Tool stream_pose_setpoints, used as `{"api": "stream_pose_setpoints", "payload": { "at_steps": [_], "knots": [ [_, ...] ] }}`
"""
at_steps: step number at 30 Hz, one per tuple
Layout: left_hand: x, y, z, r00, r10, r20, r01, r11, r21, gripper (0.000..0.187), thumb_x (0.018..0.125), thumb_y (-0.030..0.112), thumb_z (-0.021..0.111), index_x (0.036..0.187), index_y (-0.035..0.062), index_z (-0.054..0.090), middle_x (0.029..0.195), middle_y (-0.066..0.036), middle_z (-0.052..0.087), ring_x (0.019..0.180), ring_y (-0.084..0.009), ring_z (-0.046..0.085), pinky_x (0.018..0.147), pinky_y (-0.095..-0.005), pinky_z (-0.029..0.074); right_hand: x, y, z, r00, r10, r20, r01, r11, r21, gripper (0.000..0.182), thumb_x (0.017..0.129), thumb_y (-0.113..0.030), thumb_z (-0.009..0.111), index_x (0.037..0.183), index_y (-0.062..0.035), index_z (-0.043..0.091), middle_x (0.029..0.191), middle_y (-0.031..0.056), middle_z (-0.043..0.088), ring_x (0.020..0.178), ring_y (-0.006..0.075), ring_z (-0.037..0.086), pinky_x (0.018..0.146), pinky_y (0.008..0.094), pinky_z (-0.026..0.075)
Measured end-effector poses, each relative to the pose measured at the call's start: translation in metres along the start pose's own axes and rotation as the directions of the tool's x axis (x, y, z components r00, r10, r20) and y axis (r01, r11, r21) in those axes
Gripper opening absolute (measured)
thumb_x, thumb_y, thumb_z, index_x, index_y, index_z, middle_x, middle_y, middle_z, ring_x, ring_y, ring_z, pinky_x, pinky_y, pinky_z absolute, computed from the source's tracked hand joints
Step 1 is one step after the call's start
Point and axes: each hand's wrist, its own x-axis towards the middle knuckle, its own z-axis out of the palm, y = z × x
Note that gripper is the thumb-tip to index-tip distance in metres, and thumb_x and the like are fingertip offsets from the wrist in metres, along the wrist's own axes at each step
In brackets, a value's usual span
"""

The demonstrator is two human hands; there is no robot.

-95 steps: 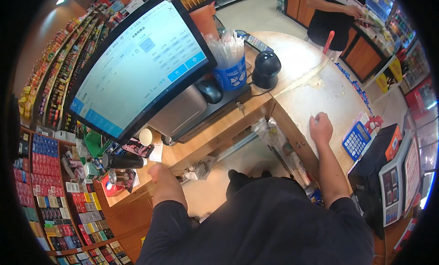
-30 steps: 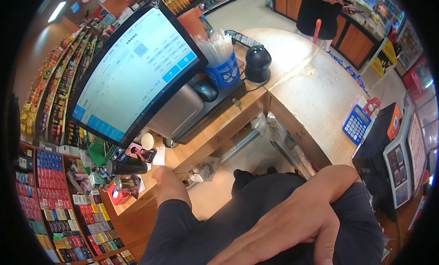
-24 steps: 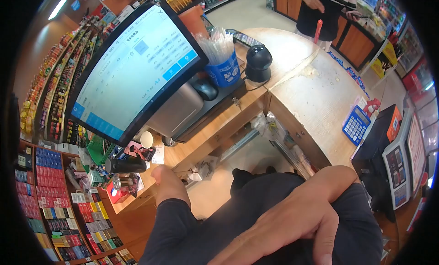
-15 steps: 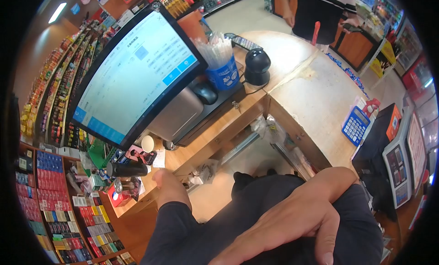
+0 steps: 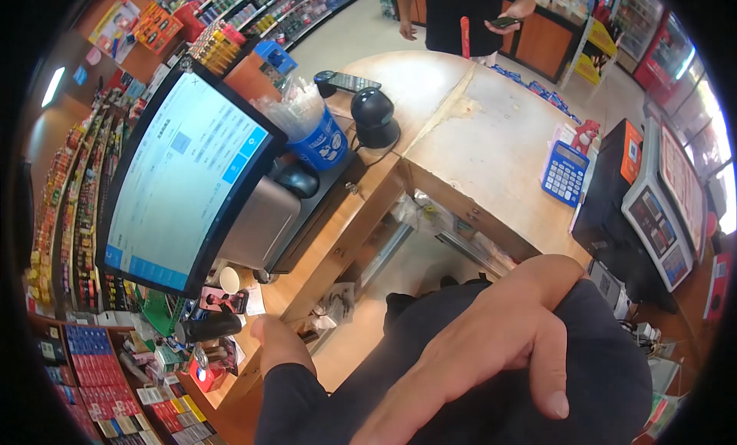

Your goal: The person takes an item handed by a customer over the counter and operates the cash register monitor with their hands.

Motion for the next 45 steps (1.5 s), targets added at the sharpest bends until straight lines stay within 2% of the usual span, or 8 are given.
{"api": "stream_pose_setpoints", "payload": {
  "at_steps": [6,8,9,11,20,31,37,45],
  "knots": [
    [-0.039,0.007,-0.038,0.966,-0.215,0.146,0.253,0.909,-0.332,0.051,0.103,0.035,0.051,0.139,-0.0005,0.053,0.132,-0.018,0.071,0.124,-0.0335,0.068,0.107,-0.0454,0.051,-0.070,0.017,-0.044,0.861,0.070,-0.504,-0.132,0.987,-0.088,0.093,0.092,-0.055,0.077,0.155,0.0024,0.042,0.150,0.0250,0.052,0.140,0.0366,0.052,0.115,0.0504,0.043],
    [-0.053,0.011,-0.050,0.930,-0.309,0.200,0.367,0.810,-0.456,0.053,0.104,0.038,0.048,0.140,-0.0003,0.054,0.135,-0.017,0.070,0.126,-0.0329,0.066,0.109,-0.0459,0.050,-0.114,0.028,-0.097,0.424,-0.052,-0.904,-0.427,0.869,-0.250,0.067,0.096,-0.035,0.079,0.147,-0.0028,0.051,0.142,0.0167,0.061,0.128,0.0277,0.063,0.107,0.0426,0.051],
    [-0.058,0.013,-0.053,0.915,-0.340,0.219,0.404,0.766,-0.500,0.055,0.104,0.040,0.046,0.140,-0.0001,0.055,0.136,-0.017,0.069,0.127,-0.0326,0.066,0.109,-0.0462,0.049,-0.137,0.038,-0.129,0.101,-0.185,-0.978,-0.594,0.777,-0.208,0.042,0.097,-0.018,0.074,0.133,-0.0024,0.058,0.130,0.0116,0.066,0.122,0.0224,0.063,0.101,0.0354,0.052],
    [-0.063,0.019,-0.058,0.889,-0.385,0.247,0.455,0.689,-0.564,0.058,0.105,0.044,0.042,0.141,0.0001,0.056,0.139,-0.016,0.068,0.129,-0.0320,0.064,0.111,-0.0468,0.048,-0.180,0.046,-0.180,-0.302,-0.269,-0.915,-0.535,0.842,-0.071,0.049,0.091,-0.016,0.079,0.131,0.0008,0.056,0.132,0.0162,0.064,0.123,0.0230,0.062,0.102,0.0366,0.052],
    [-0.060,0.029,-0.054,0.870,-0.455,0.190,0.448,0.570,-0.689,0.070,0.104,0.054,0.040,0.143,-0.0009,0.059,0.143,-0.017,0.066,0.133,-0.0336,0.061,0.116,-0.0496,0.044,-0.228,0.064,-0.276,-0.263,-0.578,-0.772,-0.929,0.368,0.041,0.106,0.071,-0.035,0.096,0.151,0.0057,0.039,0.147,0.0290,0.052,0.139,0.0409,0.053,0.117,0.0445,0.043],
    [-0.058,0.000,-0.065,0.902,-0.362,0.235,0.432,0.757,-0.490,0.054,0.103,0.040,0.047,0.141,0.0034,0.060,0.139,-0.015,0.068,0.127,-0.0315,0.066,0.111,-0.0506,0.048,-0.228,0.072,-0.304,-0.171,-0.621,-0.764,-0.970,0.241,0.022,0.105,0.065,-0.033,0.099,0.146,0.0029,0.045,0.143,0.0263,0.056,0.133,0.0409,0.058,0.114,0.0449,0.047],
    [-0.069,-0.016,-0.078,0.979,0.022,0.203,-0.008,0.998,-0.068,0.046,0.103,0.032,0.050,0.139,0.0057,0.060,0.137,-0.014,0.069,0.123,-0.0304,0.068,0.108,-0.0511,0.051,-0.228,0.069,-0.302,-0.029,-0.684,-0.729,-0.961,0.221,-0.169,0.113,0.064,-0.036,0.100,0.151,0.0043,0.039,0.146,0.0259,0.053,0.137,0.0386,0.054,0.118,0.0445,0.042],
    [-0.112,-0.039,-0.124,0.873,0.421,0.245,-0.482,0.820,0.308,0.047,0.100,0.026,0.062,0.138,-0.0004,0.055,0.131,-0.017,0.069,0.117,-0.0318,0.071,0.093,-0.0546,0.055,-0.181,0.057,-0.305,-0.002,-0.833,-0.554,-0.994,0.064,-0.093,0.101,0.077,-0.042,0.093,0.153,-0.0008,0.040,0.148,0.0213,0.049,0.136,0.0341,0.054,0.115,0.0410,0.044]
  ]
}}
